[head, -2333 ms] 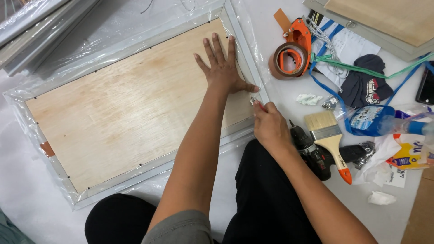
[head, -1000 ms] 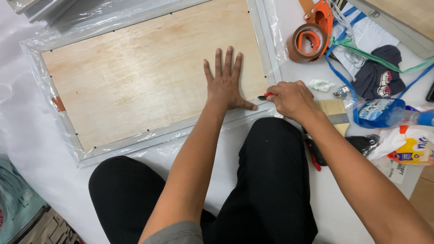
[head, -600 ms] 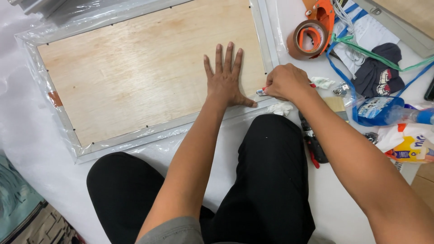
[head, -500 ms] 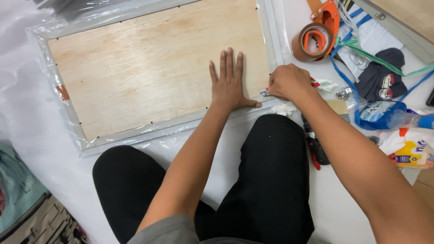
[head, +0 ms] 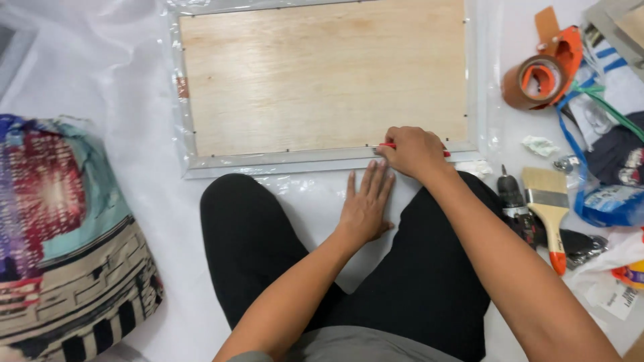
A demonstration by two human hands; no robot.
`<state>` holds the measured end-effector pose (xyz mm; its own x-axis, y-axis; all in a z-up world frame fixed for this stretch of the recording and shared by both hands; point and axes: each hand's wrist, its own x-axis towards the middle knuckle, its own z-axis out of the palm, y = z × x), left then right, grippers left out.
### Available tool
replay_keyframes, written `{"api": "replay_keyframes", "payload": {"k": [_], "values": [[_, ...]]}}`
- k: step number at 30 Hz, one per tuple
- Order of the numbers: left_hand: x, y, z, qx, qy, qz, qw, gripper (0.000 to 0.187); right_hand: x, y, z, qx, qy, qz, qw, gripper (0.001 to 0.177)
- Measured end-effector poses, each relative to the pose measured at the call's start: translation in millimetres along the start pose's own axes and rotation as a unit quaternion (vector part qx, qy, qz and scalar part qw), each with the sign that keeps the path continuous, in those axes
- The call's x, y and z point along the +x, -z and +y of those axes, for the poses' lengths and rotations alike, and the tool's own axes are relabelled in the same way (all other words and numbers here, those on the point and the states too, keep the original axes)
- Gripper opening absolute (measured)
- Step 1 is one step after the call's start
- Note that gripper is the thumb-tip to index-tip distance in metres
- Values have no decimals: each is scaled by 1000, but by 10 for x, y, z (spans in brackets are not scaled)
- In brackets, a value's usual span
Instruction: Preparing a picture frame by unwrapping it, inserting a wooden backing, and trimming excess plastic with a utility knife
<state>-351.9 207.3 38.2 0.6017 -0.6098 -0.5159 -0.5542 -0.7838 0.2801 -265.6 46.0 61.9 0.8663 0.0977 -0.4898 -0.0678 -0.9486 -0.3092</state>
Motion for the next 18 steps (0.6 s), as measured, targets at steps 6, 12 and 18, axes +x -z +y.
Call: {"api": "replay_keyframes", "payload": {"k": [6,12,18], "values": [[-26,-119,-91,-10,-32,-24,999,99,-367,-113,127,28,-44,131,990,34],[44,-207,-158,-200,-37,29,979,64,-1257,82,93,452,-131,225,853,25],[-267,380,-174,-705,-13,40,708,57,-1462,-213,-225,654,-132,169,725,44]]}}
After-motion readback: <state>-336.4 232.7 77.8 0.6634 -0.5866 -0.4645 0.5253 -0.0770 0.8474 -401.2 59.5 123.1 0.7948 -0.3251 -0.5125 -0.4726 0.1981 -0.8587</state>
